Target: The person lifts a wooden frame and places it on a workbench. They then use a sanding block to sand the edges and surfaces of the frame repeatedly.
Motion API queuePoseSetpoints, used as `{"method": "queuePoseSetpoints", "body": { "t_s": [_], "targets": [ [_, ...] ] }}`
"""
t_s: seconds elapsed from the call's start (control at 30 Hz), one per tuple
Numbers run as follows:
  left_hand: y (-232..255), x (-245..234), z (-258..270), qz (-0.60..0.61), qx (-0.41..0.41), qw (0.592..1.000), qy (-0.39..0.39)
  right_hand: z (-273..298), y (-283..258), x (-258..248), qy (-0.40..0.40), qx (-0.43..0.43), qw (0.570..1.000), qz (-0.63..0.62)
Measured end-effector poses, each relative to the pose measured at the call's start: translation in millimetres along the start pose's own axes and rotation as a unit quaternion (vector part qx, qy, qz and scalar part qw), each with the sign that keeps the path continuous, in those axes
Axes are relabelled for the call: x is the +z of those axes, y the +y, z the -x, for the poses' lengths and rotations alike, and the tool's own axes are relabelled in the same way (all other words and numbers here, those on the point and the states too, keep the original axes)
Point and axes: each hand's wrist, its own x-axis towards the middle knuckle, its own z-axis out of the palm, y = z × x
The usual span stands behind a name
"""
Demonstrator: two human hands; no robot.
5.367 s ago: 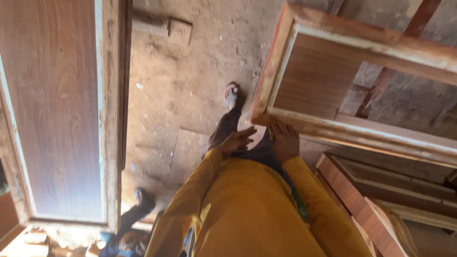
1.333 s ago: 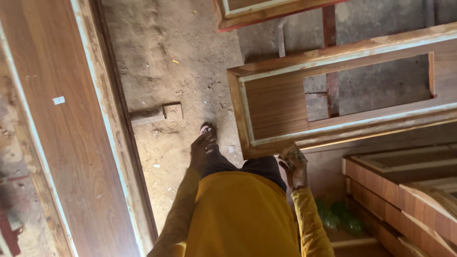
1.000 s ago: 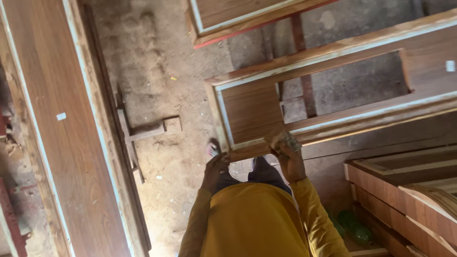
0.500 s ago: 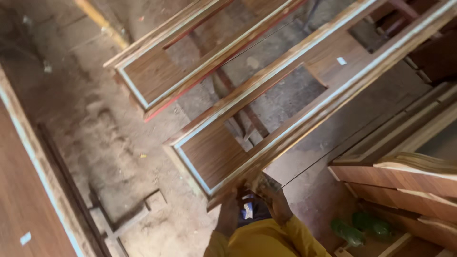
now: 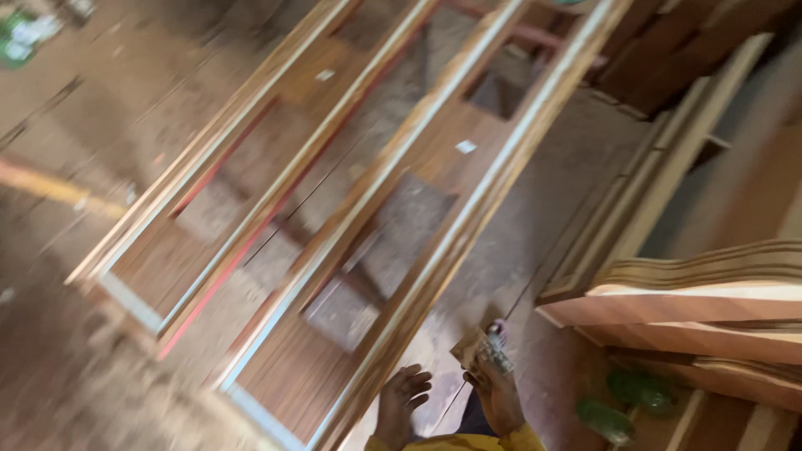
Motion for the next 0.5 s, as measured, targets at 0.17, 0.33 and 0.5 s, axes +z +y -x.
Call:
{"method": "queuePoseSetpoints", "body": {
  "t_s": [0.17,0.33,0.5],
  "targets": [
    [8,82,-77,-0.056,0.001,0.998,-0.008,-75,-94,-47,0.039,-0.09,0.994,0.051],
    [13,161,-136,-0.058,-0.014,0.998,-0.026,-105,-211,-87,0.071,-0.226,0.942,0.237],
    [18,194,-166,-0.064,0.002,0.998,-0.019,-142,-291,-119,0.119,-0.179,0.971,0.107]
  ]
}}
